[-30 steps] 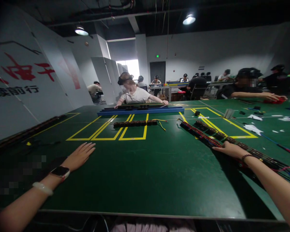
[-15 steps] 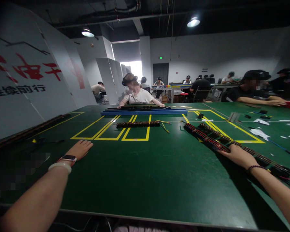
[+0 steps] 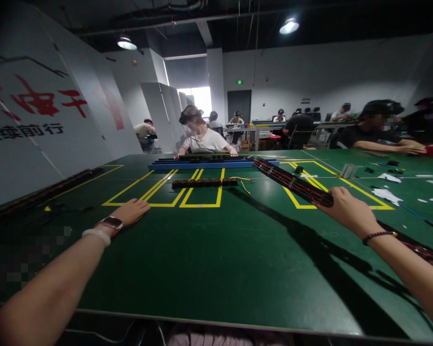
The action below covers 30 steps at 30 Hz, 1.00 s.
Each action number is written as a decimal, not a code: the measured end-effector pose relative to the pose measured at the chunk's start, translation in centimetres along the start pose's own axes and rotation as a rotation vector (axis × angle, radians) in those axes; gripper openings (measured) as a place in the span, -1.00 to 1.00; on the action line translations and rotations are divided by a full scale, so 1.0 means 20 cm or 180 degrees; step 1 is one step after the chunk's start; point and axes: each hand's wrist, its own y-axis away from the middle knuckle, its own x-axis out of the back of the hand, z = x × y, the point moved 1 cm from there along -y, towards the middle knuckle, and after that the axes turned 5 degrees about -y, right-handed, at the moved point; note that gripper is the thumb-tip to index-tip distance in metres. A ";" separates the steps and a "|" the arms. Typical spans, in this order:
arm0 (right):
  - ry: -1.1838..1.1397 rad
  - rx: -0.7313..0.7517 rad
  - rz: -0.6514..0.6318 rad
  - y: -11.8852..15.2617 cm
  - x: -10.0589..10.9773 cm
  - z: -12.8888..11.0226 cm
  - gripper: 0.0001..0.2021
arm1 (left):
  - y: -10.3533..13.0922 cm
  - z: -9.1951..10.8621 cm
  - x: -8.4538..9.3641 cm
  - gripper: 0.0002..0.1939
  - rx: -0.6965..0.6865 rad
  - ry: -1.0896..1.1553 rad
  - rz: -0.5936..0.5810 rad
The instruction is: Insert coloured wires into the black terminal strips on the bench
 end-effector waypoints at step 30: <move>-0.1486 0.2378 -0.1590 -0.11 -0.27 -2.14 -0.29 | -0.45 1.27 0.59 -0.84 -0.2940 0.0506 0.3212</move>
